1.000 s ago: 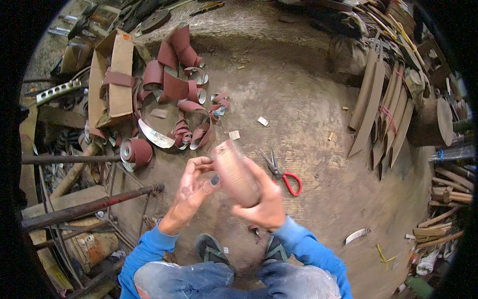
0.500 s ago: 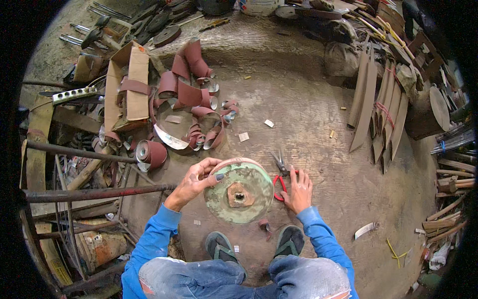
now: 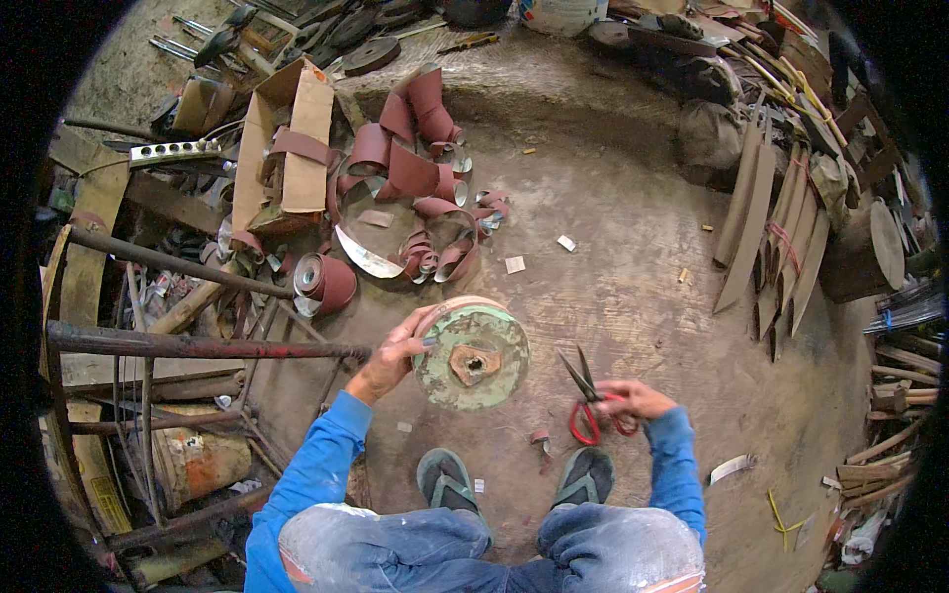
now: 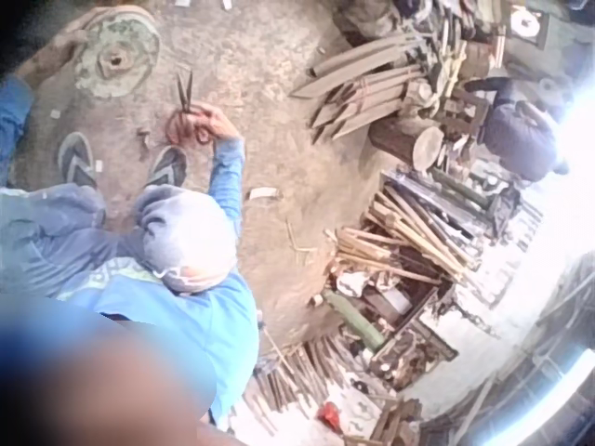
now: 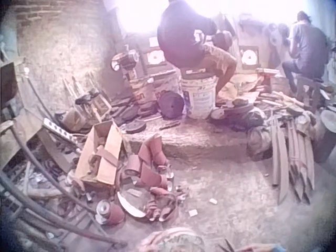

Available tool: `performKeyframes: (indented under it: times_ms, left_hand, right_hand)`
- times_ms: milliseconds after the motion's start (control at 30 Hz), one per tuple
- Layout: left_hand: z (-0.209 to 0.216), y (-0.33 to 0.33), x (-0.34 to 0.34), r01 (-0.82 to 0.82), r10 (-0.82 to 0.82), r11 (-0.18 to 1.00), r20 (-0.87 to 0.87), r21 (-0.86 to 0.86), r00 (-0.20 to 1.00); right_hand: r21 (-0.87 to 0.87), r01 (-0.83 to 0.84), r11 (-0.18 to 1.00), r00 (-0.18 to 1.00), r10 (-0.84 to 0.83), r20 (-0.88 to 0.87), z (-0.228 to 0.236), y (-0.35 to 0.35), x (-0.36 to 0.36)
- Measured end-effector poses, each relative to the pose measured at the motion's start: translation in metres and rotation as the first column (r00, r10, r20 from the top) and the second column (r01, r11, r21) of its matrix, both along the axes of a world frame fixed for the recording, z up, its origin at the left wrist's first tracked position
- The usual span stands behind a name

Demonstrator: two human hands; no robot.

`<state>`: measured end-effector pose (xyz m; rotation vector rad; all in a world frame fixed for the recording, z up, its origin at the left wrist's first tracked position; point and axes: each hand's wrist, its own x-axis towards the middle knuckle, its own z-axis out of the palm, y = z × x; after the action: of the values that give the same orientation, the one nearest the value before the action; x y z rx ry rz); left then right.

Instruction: The person opens a drawer, retrieves a roll of sandpaper, and walks to a cluttered floor area. Sitting cross-legged, they use red-handled scissors to cut a strip from the roll, then peel and separate the strip from the backing.

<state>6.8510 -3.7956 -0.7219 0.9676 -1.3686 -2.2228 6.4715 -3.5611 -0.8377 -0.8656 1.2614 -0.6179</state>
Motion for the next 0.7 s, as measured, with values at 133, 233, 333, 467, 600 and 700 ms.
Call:
performKeyframes:
  times_ms: [133,233,333,467,600,700]
  left_hand:
    - [-0.004,0.0,0.005,0.0,0.002,0.994,-0.014,0.107,1.0]
    - [-0.011,0.002,0.007,-0.03,0.045,0.964,-0.052,0.263,0.998]
    - [-0.02,0.001,0.005,0.038,-0.021,0.983,-0.093,0.179,0.995]
    - [-0.024,0.002,-0.003,0.009,-0.007,0.999,0.05,-0.049,0.999]
    - [-0.027,0.014,-0.018,-0.009,0.081,0.93,0.181,-0.366,0.98]
    - [-0.028,0.021,-0.025,-0.013,0.107,0.893,0.182,-0.451,0.977]
  right_hand:
    - [0.434,-0.218,0.874,0.922,0.039,0.385,0.024,0.064,-0.029]
    - [0.442,-0.003,0.897,0.773,-0.278,0.57,0.006,0.131,-0.008]
    - [0.487,0.346,0.802,0.594,-0.589,0.548,-0.004,0.196,0.018]
    - [0.487,0.523,0.7,0.613,-0.706,0.356,0.044,0.227,0.032]
    - [0.666,0.51,0.544,0.245,-0.834,0.494,0.109,0.14,0.031]
    - [0.513,0.409,0.755,0.378,-0.651,0.658,0.133,0.043,0.04]
